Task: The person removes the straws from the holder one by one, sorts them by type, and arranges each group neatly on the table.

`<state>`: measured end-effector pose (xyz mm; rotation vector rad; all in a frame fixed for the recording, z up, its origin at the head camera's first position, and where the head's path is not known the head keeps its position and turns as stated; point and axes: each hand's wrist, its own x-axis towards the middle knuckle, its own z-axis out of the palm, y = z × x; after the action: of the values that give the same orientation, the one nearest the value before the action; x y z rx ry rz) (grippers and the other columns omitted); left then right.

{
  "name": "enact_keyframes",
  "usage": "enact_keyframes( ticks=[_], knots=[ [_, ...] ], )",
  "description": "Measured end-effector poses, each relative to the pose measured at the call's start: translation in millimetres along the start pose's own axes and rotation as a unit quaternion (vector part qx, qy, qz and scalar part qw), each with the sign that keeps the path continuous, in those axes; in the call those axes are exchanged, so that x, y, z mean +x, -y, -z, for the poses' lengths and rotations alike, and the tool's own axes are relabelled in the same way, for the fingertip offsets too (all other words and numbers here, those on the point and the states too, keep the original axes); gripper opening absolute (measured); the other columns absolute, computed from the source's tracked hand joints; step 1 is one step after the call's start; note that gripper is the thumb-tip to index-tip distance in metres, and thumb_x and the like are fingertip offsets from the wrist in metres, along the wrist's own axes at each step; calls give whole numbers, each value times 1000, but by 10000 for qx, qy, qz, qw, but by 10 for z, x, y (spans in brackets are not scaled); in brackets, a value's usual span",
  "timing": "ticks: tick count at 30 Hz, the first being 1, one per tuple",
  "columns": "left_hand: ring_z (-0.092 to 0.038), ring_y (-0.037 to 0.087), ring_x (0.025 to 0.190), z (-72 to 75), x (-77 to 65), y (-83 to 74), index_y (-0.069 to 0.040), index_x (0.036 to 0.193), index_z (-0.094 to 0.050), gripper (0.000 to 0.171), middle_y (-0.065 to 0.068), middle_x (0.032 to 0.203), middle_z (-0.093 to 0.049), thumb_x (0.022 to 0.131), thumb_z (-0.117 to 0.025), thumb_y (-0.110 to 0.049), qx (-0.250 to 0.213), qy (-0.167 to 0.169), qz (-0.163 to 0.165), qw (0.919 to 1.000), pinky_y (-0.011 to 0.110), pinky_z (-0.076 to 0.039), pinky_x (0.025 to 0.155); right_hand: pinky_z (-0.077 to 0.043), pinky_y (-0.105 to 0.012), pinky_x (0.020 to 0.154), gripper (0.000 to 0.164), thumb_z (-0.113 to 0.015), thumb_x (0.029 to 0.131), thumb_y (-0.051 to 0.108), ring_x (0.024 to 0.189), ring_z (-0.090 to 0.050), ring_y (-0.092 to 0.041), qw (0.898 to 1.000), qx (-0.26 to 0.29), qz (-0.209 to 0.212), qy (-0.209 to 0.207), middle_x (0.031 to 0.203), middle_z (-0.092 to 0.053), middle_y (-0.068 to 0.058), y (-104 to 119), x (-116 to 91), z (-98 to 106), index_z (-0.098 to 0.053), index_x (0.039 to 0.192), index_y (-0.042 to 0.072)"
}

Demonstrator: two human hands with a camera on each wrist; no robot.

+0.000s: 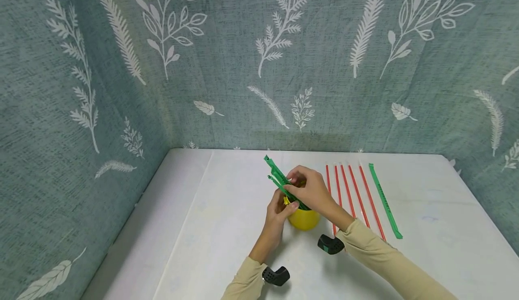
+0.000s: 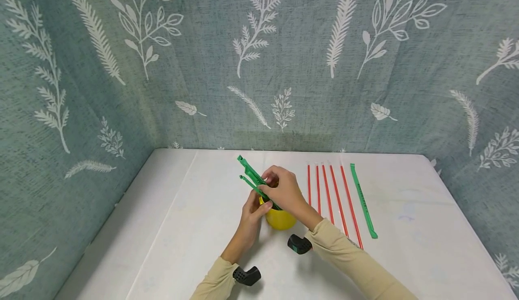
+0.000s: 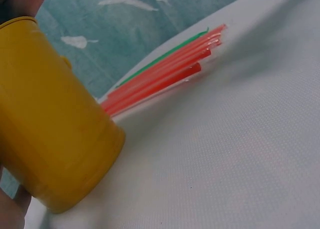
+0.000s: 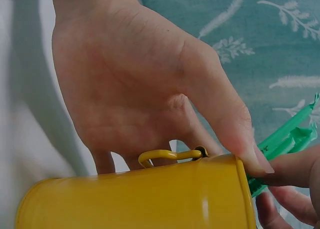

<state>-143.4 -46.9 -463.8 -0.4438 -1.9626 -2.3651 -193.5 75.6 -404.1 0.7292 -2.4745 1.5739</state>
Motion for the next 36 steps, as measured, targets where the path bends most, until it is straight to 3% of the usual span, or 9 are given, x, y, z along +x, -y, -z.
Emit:
enact_keyframes(
  ticks=[8, 16, 25, 36],
  knots=[
    [-32, 13, 124, 44, 56, 196, -25, 130, -38, 48, -4, 133, -39, 85, -54, -21, -114, -15, 33, 9999, 42, -23, 101, -48, -26, 56, 16, -71, 72, 9, 62, -56, -15, 9997, -168, -110, -124, 73, -61, 0, -27, -14, 39, -60, 83, 10],
    [-37, 17, 120, 53, 50, 238, -26, 130, -37, 48, -2, 132, -40, 85, -55, -24, -26, -5, 41, 10000, 38, -30, 97, -49, -28, 61, 16, -70, 72, 6, 66, -58, -12, 9997, -142, -153, -163, 75, -63, -2, 27, -37, 99, -60, 84, 9],
    [-38, 17, 119, 60, 48, 215, -25, 129, -38, 47, 0, 128, -44, 85, -55, -20, -37, -86, 36, 9999, 36, -31, 96, -50, -29, 60, 15, -71, 73, 12, 67, -61, -12, 9982, -450, -129, -383, 76, -63, 0, 86, -39, 281, -61, 84, 13],
    [-36, 18, 120, -7, 13, 18, -16, 130, -37, 46, 9, 129, -42, 86, -52, -14, 81, -89, -120, 9999, 40, -25, 99, -49, -27, 57, 31, -71, 72, 9, 67, -62, -18, 9918, -84, 548, -1154, 82, -60, -8, 227, -61, 587, -54, 97, 4]
  ],
)
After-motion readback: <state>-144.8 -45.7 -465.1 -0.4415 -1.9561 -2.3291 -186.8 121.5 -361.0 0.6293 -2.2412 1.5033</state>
